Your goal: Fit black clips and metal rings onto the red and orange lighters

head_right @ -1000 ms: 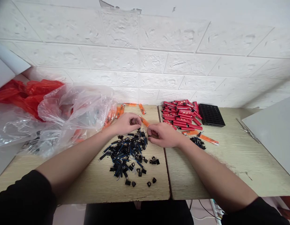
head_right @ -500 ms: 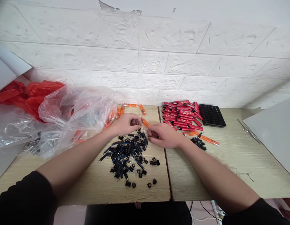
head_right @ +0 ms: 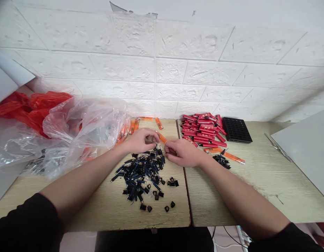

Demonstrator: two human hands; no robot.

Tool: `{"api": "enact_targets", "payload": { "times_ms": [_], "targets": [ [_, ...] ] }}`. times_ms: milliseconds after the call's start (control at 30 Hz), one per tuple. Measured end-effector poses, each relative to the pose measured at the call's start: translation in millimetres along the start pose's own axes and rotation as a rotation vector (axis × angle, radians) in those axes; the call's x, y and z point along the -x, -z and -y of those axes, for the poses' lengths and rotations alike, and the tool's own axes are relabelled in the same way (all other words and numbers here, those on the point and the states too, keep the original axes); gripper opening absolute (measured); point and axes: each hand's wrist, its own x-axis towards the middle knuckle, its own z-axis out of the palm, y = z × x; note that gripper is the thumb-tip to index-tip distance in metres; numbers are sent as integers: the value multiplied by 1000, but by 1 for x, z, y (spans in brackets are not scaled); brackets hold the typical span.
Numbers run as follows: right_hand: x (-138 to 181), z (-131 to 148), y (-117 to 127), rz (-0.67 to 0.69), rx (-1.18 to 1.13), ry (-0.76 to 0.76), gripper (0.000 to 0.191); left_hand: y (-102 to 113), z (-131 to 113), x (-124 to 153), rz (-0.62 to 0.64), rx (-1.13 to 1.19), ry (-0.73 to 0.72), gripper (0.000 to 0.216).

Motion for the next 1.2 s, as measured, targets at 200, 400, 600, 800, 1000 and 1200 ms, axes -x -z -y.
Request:
{"api": "enact_targets", "payload": {
  "times_ms": [200, 400, 600, 800, 1000, 1200],
  "targets": [
    [0, 1, 0, -2, 12, -6, 7, 1, 2, 0, 16, -8, -46, 22],
    [0, 2, -1, -18, -1, -3, 4, 0, 2, 1, -8, 20, -26, 20],
    [3, 3, 6, -21, -48, -52, 6, -2, 3, 1, -2, 109, 58, 12],
    [14, 2, 34, 4, 94, -196, 12, -3, 2, 1, -30, 134, 126, 6],
    [41, -13, 63, 116, 217, -423, 18, -2, -3, 1, -37, 159, 164, 12],
    [54, -17, 76, 350, 204, -668, 19, -3, 0, -1, -49, 195, 187, 16]
  ]
}}
